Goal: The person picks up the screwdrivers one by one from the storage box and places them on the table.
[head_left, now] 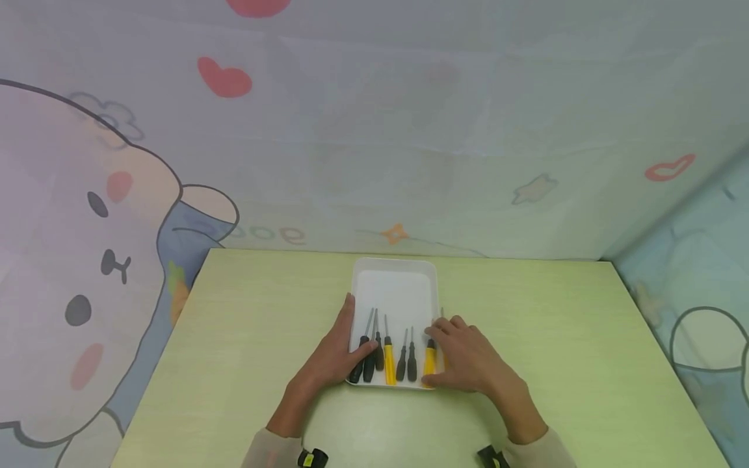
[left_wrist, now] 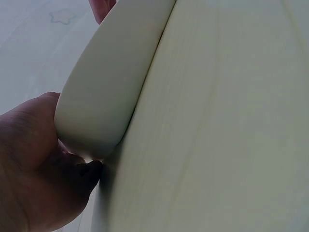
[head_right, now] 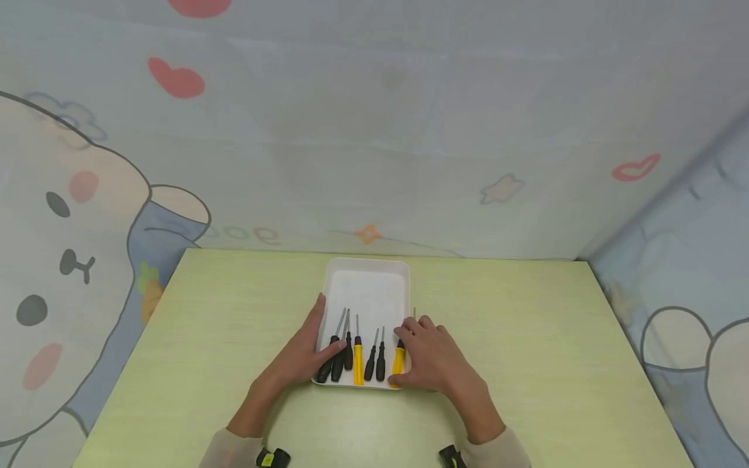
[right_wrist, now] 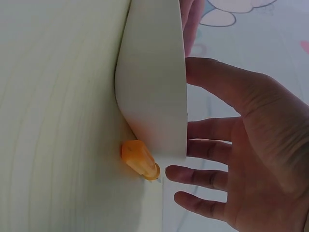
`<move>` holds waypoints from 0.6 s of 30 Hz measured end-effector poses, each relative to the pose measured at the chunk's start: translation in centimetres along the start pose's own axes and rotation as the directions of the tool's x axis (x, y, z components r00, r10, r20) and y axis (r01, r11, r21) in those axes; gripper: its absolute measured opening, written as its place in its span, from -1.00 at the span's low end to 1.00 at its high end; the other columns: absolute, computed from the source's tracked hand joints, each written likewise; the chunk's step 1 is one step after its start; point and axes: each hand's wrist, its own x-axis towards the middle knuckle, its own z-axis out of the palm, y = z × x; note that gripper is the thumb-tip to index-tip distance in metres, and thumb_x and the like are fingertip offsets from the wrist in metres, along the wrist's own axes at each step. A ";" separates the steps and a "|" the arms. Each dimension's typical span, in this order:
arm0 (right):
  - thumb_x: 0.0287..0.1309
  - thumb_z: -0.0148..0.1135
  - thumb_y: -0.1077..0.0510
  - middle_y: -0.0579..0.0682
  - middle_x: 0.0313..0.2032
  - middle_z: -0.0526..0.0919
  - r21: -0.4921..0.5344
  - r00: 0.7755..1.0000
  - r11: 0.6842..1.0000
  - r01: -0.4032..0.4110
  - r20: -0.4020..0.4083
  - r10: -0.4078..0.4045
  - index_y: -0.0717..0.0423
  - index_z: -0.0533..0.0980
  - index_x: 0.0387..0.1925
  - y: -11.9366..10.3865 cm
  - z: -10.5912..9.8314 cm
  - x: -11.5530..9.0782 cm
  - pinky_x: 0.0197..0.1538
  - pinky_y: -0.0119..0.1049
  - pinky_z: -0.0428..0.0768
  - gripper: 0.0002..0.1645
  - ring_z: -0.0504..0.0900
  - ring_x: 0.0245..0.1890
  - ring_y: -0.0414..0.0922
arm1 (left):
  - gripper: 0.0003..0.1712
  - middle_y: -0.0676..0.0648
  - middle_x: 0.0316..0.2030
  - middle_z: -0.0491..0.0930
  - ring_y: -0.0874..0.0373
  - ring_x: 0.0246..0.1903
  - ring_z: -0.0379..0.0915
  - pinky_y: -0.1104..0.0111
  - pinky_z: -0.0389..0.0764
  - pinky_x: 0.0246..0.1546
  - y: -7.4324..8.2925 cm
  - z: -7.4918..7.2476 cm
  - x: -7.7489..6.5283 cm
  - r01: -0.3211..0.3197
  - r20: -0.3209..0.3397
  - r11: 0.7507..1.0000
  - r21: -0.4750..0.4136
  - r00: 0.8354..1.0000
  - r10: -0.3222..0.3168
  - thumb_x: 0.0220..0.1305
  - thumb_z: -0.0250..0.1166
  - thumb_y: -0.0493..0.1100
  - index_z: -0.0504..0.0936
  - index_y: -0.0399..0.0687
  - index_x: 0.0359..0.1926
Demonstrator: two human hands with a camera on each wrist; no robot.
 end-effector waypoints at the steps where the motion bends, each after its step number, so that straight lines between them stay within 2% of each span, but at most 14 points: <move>1: -0.10 0.62 -0.38 0.05 0.25 0.60 -0.003 1.000 1.000 0.001 0.006 -0.001 0.13 0.58 0.30 -0.1 0.0 0.0 0.02 0.00 0.55 0.03 0.48 0.10 0.03 | 0.21 -0.17 0.70 -0.36 -0.06 0.67 -0.32 0.01 -0.02 0.60 0.0 0.0 0.0 0.001 0.000 1.000 0.001 1.000 -0.001 0.52 0.30 0.15 -0.37 -0.17 0.70; 4: -0.12 0.63 -0.40 0.04 0.23 0.60 -0.020 1.000 1.000 0.006 0.019 -0.006 0.13 0.60 0.27 -0.2 -0.1 0.1 -0.01 -0.01 0.55 0.03 0.48 0.07 0.03 | 0.20 -0.16 0.70 -0.37 -0.05 0.67 -0.33 0.01 -0.03 0.61 0.0 -0.1 0.1 0.003 0.003 1.000 0.000 1.000 -0.003 0.53 0.29 0.14 -0.38 -0.15 0.71; 11: -0.15 0.65 -0.41 0.01 0.15 0.61 -0.068 0.999 0.997 0.020 0.042 -0.017 0.12 0.61 0.22 -0.4 -0.3 0.4 -0.07 -0.04 0.54 0.02 0.46 -0.01 0.00 | 0.05 -0.17 0.70 -0.30 -0.05 0.67 -0.27 0.03 -0.02 0.61 0.2 -0.3 0.0 -0.013 -0.006 1.000 0.025 1.000 0.013 0.62 0.17 0.05 -0.33 -0.20 0.70; 18: -0.19 0.69 -0.38 -0.01 0.06 0.62 -0.077 0.998 0.997 0.019 0.065 -0.014 0.11 0.61 0.17 -0.6 -0.4 0.6 -0.10 -0.05 0.54 -0.02 0.45 -0.07 -0.02 | 0.06 -0.17 0.70 -0.31 -0.05 0.66 -0.28 0.04 -0.03 0.61 -0.1 -0.3 0.0 -0.034 -0.003 0.999 0.009 0.999 0.034 0.62 0.17 0.07 -0.33 -0.21 0.70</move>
